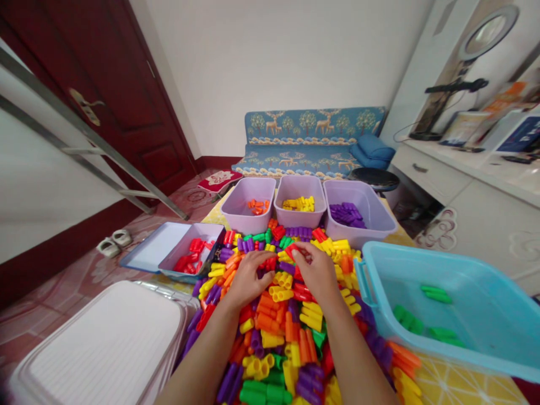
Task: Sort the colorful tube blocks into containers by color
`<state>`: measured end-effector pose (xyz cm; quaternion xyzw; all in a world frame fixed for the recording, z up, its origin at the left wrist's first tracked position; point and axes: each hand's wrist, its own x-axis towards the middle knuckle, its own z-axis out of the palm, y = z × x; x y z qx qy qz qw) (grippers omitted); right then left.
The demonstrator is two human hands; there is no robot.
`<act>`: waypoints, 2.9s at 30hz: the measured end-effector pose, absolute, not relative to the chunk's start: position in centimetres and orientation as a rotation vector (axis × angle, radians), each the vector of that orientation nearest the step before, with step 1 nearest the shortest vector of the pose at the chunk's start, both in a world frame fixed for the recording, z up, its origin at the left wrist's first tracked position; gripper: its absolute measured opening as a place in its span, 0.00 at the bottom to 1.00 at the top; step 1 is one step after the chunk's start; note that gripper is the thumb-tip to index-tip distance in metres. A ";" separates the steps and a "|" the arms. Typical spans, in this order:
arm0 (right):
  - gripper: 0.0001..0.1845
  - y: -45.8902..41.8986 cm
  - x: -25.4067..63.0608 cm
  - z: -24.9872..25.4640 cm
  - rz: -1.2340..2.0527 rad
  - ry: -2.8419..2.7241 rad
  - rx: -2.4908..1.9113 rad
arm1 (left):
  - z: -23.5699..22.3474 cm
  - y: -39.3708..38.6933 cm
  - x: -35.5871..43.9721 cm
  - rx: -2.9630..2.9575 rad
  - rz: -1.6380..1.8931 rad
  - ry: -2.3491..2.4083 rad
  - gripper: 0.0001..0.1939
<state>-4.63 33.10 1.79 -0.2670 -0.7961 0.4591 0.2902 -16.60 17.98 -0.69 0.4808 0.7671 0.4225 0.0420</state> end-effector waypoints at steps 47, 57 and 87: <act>0.28 35.4 -6.2 7.2 1.341 -1.873 -0.546 | -1.1 18.0 -16.9 1.448 1.298 2.308 0.15; 0.22 34.5 0.3 4.2 0.697 -2.769 -0.810 | -1.1 18.2 -16.9 1.434 1.302 2.325 0.15; 0.16 31.2 -3.8 -0.4 1.600 -1.906 -0.636 | -1.1 18.7 -16.6 0.560 2.152 1.549 0.32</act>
